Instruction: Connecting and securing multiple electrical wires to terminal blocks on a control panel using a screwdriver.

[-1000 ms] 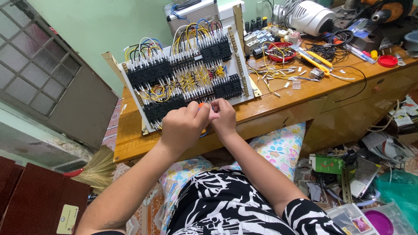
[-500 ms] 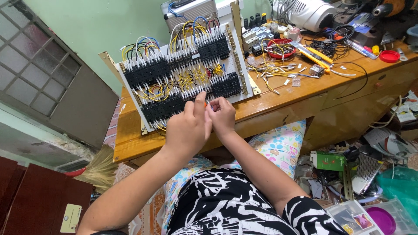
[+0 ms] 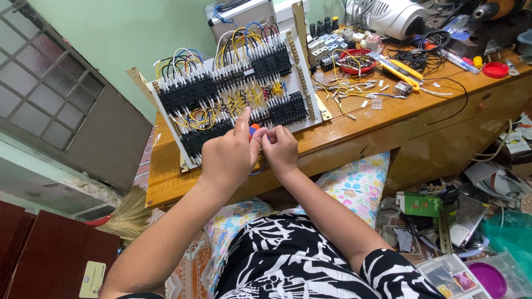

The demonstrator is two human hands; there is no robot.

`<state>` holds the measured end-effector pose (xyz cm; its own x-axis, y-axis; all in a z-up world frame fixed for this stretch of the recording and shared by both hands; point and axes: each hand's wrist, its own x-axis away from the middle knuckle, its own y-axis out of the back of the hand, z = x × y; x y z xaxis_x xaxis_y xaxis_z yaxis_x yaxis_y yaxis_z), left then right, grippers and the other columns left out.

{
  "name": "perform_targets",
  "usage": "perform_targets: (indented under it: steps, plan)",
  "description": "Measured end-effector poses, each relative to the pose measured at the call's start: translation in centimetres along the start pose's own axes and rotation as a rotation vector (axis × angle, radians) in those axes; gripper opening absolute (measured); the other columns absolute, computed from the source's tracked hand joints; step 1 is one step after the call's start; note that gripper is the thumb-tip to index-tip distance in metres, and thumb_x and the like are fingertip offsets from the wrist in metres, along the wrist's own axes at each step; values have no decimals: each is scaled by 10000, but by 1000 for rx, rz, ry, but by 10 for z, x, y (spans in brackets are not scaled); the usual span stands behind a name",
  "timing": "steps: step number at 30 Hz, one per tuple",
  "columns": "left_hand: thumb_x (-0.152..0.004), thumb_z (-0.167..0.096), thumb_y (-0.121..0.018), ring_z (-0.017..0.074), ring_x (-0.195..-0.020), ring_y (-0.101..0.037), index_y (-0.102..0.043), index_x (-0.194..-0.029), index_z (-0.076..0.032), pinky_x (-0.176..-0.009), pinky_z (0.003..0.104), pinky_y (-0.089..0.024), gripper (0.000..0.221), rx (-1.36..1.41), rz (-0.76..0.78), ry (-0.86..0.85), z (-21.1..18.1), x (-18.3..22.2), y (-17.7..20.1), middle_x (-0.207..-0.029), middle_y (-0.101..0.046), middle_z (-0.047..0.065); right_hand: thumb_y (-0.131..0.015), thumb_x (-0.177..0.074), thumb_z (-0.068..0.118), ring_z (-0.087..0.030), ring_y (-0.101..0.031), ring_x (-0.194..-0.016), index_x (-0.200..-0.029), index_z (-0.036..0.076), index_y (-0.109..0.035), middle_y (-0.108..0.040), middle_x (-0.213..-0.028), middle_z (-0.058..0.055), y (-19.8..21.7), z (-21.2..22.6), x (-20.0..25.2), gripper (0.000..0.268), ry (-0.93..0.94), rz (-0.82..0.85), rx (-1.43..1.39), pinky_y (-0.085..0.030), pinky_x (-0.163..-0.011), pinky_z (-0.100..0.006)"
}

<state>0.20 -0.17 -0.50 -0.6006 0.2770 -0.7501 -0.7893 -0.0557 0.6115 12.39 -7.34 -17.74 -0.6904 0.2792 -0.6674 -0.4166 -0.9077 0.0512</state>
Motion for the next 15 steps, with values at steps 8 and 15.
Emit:
perform_targets:
  steps: [8,15]
  plan:
    - [-1044,-440,-517,298,-477,-677,-583,-1374,-48,-468,405,-547,516,108,72,68,-3,-1,9,-660,-667,110,-804,-718,141,-206,-658,-617,-722,215,-650,-569,-585,30,-4,5,-8,171,101,-10,123,-543,-604,-323]
    - [-971,-364,-634,291,-706,-707,-634,-1330,-176,-612,413,-579,405,263,-64,-79,6,2,-11,-953,-563,29,-744,-763,171,-253,-671,-644,-726,217,-628,-582,-602,4,0,14,-10,130,97,-23,136,-542,-619,-357]
